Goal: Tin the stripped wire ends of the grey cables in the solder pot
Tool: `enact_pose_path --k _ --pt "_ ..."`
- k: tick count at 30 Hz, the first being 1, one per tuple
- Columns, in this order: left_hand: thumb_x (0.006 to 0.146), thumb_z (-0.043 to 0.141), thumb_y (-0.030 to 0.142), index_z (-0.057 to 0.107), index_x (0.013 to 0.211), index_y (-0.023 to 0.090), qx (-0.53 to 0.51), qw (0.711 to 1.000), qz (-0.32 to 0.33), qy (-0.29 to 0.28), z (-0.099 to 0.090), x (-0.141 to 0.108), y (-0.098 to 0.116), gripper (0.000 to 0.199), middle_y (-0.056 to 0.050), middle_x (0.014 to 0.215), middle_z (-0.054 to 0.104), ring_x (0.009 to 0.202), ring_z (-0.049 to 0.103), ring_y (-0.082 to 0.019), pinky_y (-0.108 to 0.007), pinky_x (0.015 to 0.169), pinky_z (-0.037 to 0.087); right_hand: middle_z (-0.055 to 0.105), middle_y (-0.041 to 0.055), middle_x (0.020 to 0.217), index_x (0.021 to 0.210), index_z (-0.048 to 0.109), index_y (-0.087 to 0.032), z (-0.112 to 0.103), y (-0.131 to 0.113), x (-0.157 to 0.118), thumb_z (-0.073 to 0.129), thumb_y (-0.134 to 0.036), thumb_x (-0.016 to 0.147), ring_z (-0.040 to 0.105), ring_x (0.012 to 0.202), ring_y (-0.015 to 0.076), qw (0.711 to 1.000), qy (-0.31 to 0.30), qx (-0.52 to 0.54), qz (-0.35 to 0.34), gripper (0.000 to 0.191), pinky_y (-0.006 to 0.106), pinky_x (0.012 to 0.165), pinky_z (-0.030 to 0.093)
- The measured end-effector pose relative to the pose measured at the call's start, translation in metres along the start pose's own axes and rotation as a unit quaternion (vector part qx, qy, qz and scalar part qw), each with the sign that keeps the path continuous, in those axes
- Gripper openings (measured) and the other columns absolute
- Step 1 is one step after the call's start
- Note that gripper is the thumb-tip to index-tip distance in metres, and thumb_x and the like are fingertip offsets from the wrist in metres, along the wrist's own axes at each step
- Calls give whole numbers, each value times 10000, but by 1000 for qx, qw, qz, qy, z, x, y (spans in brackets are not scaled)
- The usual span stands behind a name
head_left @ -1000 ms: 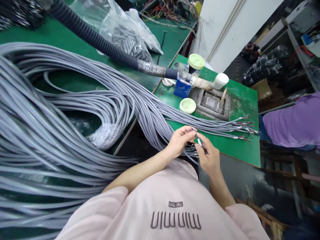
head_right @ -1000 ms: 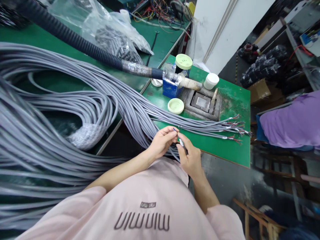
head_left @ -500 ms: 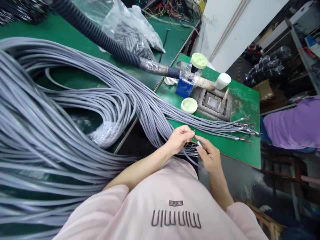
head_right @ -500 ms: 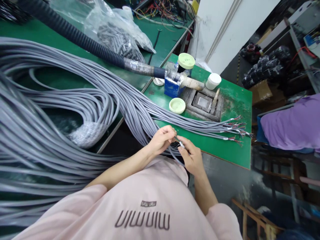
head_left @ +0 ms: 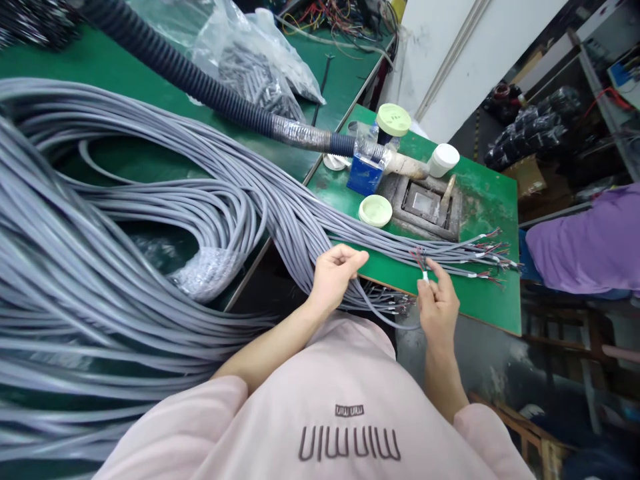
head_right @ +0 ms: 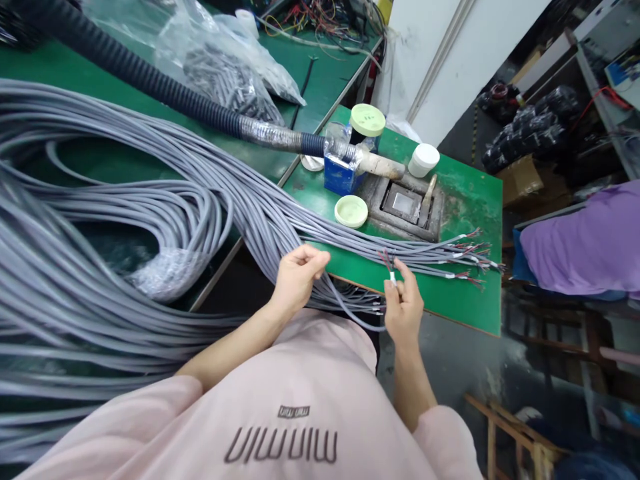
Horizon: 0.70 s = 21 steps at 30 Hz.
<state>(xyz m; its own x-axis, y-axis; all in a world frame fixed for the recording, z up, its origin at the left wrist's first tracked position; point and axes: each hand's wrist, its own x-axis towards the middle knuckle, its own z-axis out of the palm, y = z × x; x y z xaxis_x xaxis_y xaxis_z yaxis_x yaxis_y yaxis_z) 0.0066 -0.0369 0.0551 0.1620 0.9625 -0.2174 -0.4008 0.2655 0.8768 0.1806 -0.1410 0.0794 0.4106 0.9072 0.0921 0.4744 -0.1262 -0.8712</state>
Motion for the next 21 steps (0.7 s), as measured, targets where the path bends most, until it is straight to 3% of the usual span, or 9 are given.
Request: enact_pose_path --k 5,10,17,21 --pt "679 792 477 711 795 151 13 981 -118 -154 16 -11 -3 356 24 583 590 511 469 -68 -213 527 368 291 -93 566 1427 420 -258 15 -14 -3 566 -296 885 287 457 102 999 9 48 25 562 234 443 259" --pt "684 789 475 743 857 154 -3 965 -141 -223 29 -14 -1 368 -6 702 645 611 517 -81 -222 599 405 284 -88 593 1430 410 -269 19 -21 -6 579 -297 865 280 480 104 1000 7 27 8 590 244 463 278" --pt "686 816 385 655 747 160 -59 975 -114 -183 36 -16 2 284 23 634 575 553 446 -72 -236 567 377 274 -75 615 1443 382 -356 20 -19 -11 589 -295 860 303 502 138 1000 -5 -5 -11 621 286 507 317" --pt "691 812 363 646 790 173 -87 976 -124 -155 36 -11 1 271 34 643 569 558 459 -65 -217 559 365 263 -76 610 1445 371 -379 21 -17 -13 592 -292 875 296 509 136 1000 -24 9 -10 617 291 530 309"
